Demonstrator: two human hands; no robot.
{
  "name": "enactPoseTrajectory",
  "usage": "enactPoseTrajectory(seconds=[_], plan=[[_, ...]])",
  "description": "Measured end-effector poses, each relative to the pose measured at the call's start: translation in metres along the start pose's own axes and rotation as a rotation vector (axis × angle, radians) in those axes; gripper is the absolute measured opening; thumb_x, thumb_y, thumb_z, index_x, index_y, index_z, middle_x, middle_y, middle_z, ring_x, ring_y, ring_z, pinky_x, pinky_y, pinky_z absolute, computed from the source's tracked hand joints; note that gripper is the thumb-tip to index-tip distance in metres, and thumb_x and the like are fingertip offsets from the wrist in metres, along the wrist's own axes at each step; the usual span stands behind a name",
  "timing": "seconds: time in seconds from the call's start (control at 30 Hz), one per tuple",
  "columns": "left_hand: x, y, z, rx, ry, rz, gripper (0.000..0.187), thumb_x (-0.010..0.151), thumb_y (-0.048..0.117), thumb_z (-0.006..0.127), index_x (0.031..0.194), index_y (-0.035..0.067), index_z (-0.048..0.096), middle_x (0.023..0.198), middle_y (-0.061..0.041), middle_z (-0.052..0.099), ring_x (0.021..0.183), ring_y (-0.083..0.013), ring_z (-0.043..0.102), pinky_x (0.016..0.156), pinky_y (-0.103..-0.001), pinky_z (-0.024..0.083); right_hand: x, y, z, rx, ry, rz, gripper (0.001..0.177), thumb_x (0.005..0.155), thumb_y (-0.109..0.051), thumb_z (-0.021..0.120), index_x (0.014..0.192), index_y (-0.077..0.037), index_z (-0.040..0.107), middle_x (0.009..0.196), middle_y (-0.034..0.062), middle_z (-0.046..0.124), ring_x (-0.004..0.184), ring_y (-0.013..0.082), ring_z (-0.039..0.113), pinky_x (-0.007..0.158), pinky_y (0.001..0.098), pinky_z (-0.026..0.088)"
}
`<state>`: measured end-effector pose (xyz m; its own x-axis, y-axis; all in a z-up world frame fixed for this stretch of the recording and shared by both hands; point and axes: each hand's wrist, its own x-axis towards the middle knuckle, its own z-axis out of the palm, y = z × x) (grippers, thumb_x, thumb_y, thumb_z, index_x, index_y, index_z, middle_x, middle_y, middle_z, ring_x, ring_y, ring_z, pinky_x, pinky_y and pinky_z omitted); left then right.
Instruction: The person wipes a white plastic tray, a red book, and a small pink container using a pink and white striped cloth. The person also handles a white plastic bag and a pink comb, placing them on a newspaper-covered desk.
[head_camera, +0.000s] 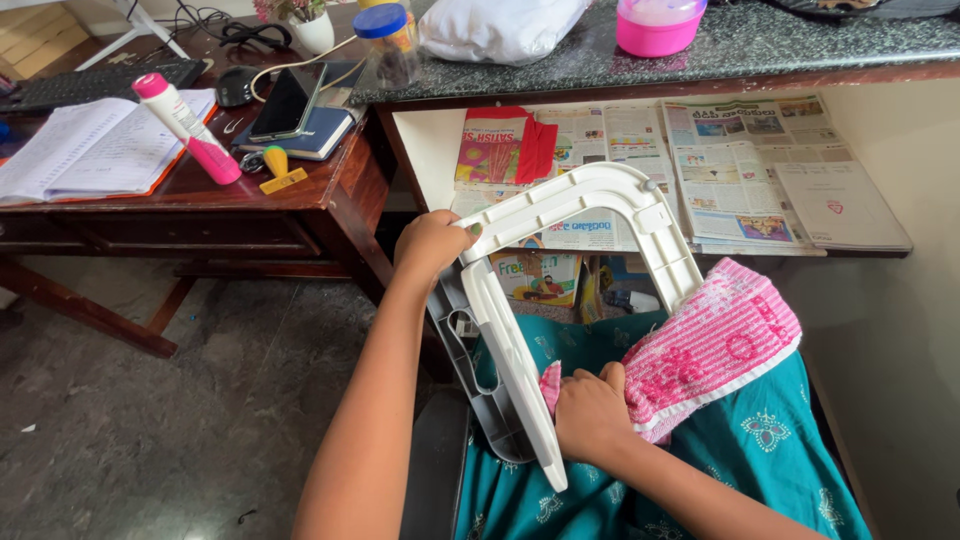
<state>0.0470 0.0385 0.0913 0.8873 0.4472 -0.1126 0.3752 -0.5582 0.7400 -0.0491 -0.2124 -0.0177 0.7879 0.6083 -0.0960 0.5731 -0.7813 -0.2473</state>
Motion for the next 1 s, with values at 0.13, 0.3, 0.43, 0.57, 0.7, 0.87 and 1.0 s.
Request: enactPoseTrajectory(seconds=[0.13, 0.3, 0.43, 0.57, 0.7, 0.87, 1.0], plan=[[-0.006, 0.005, -0.002, 0.058, 0.055, 0.011, 0.037, 0.081, 0.036, 0.077, 0.109, 0.011, 0.077, 0.101, -0.009, 0.078, 0.091, -0.0250, 0.074, 0.080, -0.037, 0.055, 0.002, 0.002, 0.011, -0.086, -0.037, 0.014, 0.030, 0.077, -0.035, 0.067, 0.078, -0.005, 0.072, 0.088, 0.0129, 0.071, 0.107, 0.0280, 0.059, 0.094, 0.0482, 0.028], [-0.006, 0.013, -0.002, 0.147, 0.079, -0.015, 0.038, 0.081, 0.041, 0.075, 0.108, 0.014, 0.077, 0.099, -0.008, 0.077, 0.090, -0.0261, 0.074, 0.077, -0.040, 0.055, 0.006, 0.004, 0.015, -0.064, -0.003, 0.023, 0.029, 0.078, -0.033, 0.066, 0.079, -0.005, 0.074, 0.087, 0.0126, 0.071, 0.106, 0.0277, 0.059, 0.096, 0.0488, 0.027], [-0.003, 0.013, -0.002, 0.188, 0.076, 0.012, 0.038, 0.081, 0.043, 0.073, 0.107, 0.014, 0.077, 0.096, -0.009, 0.077, 0.088, -0.0271, 0.073, 0.075, -0.041, 0.055, 0.006, 0.002, 0.010, -0.046, -0.019, 0.001, 0.040, 0.070, -0.043, 0.074, 0.088, -0.007, 0.077, 0.092, 0.0148, 0.070, 0.112, 0.0337, 0.055, 0.097, 0.0500, 0.025], [0.009, -0.009, 0.004, 0.113, 0.024, 0.004, 0.039, 0.080, 0.041, 0.073, 0.103, 0.010, 0.077, 0.091, -0.011, 0.077, 0.082, -0.0273, 0.075, 0.073, -0.040, 0.055, -0.010, 0.001, -0.006, -0.013, 0.068, -0.076, 0.047, 0.076, -0.050, 0.071, 0.092, -0.005, 0.073, 0.095, 0.0129, 0.069, 0.103, 0.0296, 0.059, 0.095, 0.0478, 0.030], [0.045, -0.054, 0.033, -0.004, -0.007, 0.012, 0.038, 0.079, 0.040, 0.075, 0.097, 0.007, 0.078, 0.086, -0.012, 0.076, 0.078, -0.0254, 0.072, 0.072, -0.038, 0.052, -0.029, 0.000, -0.014, 0.181, 0.366, -0.182, 0.072, 0.069, -0.056, 0.075, 0.116, -0.003, 0.062, 0.109, 0.0155, 0.064, 0.097, 0.0315, 0.060, 0.085, 0.0456, 0.033], [0.107, -0.109, 0.082, -0.185, -0.091, -0.072, 0.044, 0.076, 0.038, 0.078, 0.103, 0.004, 0.077, 0.098, -0.016, 0.074, 0.089, -0.0279, 0.069, 0.078, -0.041, 0.052, -0.043, -0.007, -0.003, 0.479, 0.506, -0.367, 0.066, 0.084, -0.046, 0.073, 0.128, -0.002, 0.051, 0.117, 0.0189, 0.055, 0.101, 0.0343, 0.059, 0.084, 0.0419, 0.044], [0.130, -0.156, 0.121, -0.364, -0.134, -0.210, 0.049, 0.074, 0.036, 0.080, 0.108, 0.001, 0.076, 0.108, -0.020, 0.073, 0.099, -0.0298, 0.067, 0.082, -0.043, 0.052, -0.043, -0.003, -0.010, 0.684, 0.471, -0.431, 0.063, 0.088, -0.038, 0.074, 0.132, 0.000, 0.048, 0.112, 0.0181, 0.055, 0.096, 0.0296, 0.061, 0.083, 0.0386, 0.049]])
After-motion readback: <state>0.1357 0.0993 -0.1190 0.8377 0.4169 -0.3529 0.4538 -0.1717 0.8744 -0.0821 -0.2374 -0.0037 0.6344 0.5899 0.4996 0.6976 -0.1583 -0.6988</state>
